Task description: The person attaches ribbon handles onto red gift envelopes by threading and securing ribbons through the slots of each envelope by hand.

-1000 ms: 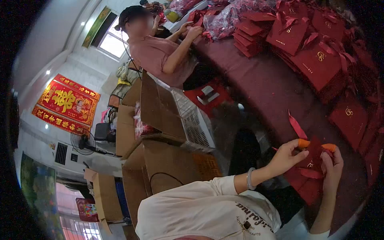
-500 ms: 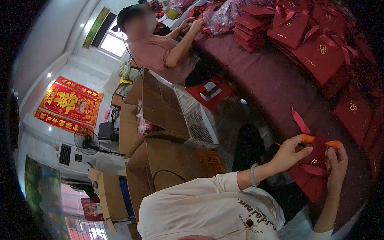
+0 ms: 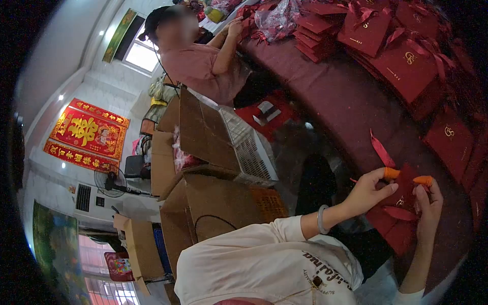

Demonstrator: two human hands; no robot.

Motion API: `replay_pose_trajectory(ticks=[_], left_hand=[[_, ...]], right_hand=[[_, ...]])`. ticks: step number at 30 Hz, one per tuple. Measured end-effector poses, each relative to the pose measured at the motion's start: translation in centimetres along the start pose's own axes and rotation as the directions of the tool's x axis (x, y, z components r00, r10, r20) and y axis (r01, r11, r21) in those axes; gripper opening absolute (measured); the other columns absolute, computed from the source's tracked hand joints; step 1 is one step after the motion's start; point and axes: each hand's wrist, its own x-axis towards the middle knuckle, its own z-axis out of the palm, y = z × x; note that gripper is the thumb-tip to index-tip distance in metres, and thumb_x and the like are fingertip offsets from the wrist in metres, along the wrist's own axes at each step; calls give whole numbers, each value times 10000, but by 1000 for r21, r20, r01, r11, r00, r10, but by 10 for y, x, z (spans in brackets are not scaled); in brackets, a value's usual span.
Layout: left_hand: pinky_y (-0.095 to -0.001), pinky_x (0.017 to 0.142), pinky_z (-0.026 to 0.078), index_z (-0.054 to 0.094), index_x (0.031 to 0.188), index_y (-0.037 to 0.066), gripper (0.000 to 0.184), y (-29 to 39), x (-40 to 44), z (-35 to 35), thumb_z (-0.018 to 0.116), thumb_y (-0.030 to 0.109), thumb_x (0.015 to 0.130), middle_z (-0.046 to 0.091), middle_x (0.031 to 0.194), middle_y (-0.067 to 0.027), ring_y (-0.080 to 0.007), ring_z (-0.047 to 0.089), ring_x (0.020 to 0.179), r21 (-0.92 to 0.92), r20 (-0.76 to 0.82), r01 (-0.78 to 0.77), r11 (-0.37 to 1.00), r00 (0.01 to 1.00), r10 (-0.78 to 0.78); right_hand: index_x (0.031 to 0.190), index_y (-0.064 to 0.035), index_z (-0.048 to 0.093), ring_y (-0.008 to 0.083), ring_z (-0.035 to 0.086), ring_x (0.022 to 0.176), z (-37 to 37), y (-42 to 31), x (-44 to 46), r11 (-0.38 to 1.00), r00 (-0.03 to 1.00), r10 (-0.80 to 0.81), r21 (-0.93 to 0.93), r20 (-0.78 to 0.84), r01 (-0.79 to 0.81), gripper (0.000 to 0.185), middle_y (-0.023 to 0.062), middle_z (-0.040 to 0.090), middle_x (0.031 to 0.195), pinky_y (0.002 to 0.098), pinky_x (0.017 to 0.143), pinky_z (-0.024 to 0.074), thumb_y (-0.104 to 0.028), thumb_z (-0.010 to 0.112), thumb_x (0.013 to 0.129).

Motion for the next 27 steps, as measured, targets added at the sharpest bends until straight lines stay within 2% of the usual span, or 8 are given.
replay_pose_trajectory(ticks=[10,13,16,19,22,24,25,27], left_hand=[[-231,691,451,544,1107,2,270,0,0,-2,588,149,884,572,914,-16,-74,525,797,55,5,-24,998,1000,24],[-234,710,456,545,1113,2,276,-4,1,-1,590,149,883,572,921,-19,-76,528,819,23,14,-5,1000,1000,4],[-234,711,457,547,1121,3,284,-6,1,0,591,151,883,572,926,-17,-77,529,820,-42,14,-29,999,999,30],[-236,723,458,544,1132,2,294,-1,1,-1,593,147,881,571,933,-13,-79,527,825,-12,18,9,1000,1000,-9],[-239,733,455,541,1136,-3,302,2,1,-3,599,143,877,570,941,-12,-78,526,828,6,26,6,1000,1000,-6],[-237,748,447,543,1137,-1,300,-2,1,-5,601,128,873,564,947,-12,-78,521,844,14,49,14,1000,999,-15],[-232,757,440,542,1142,-4,307,-5,1,-5,605,104,862,551,953,-10,-80,514,860,-35,56,6,999,998,-4],[-230,774,435,541,1146,-3,322,-9,1,-5,614,68,841,537,961,-10,-87,509,875,-124,72,83,989,995,-74]], right_hand=[[1045,-60,586,-4,344,530,4,-8,0,998,999,32,-61,20,-31,190,-50,504,755,160,475,248,-149,570,878],[1049,-62,585,-3,345,537,6,-8,-1,998,999,16,-60,-48,-19,199,-55,499,747,158,480,247,-154,575,873],[1060,-61,584,2,344,536,2,-6,-2,1000,1000,-10,-25,18,11,212,-58,509,760,161,486,253,-150,582,868],[1017,-60,589,34,426,618,13,-20,-6,993,995,71,-90,-64,-77,180,-34,536,794,187,557,341,-152,583,862],[996,-34,586,86,496,745,26,-23,-6,997,990,-34,-72,-137,24,162,-2,551,852,231,684,411,-121,583,859],[971,-1,579,130,517,850,26,-20,-8,946,999,-42,-321,26,48,137,34,555,896,272,791,418,-68,577,850],[928,14,569,137,520,822,32,-20,-9,877,967,-223,-409,120,253,99,60,548,860,266,750,423,-25,569,836],[903,25,551,173,544,814,40,-32,-13,768,956,-236,-570,172,292,107,98,542,840,267,725,430,-14,582,809]])
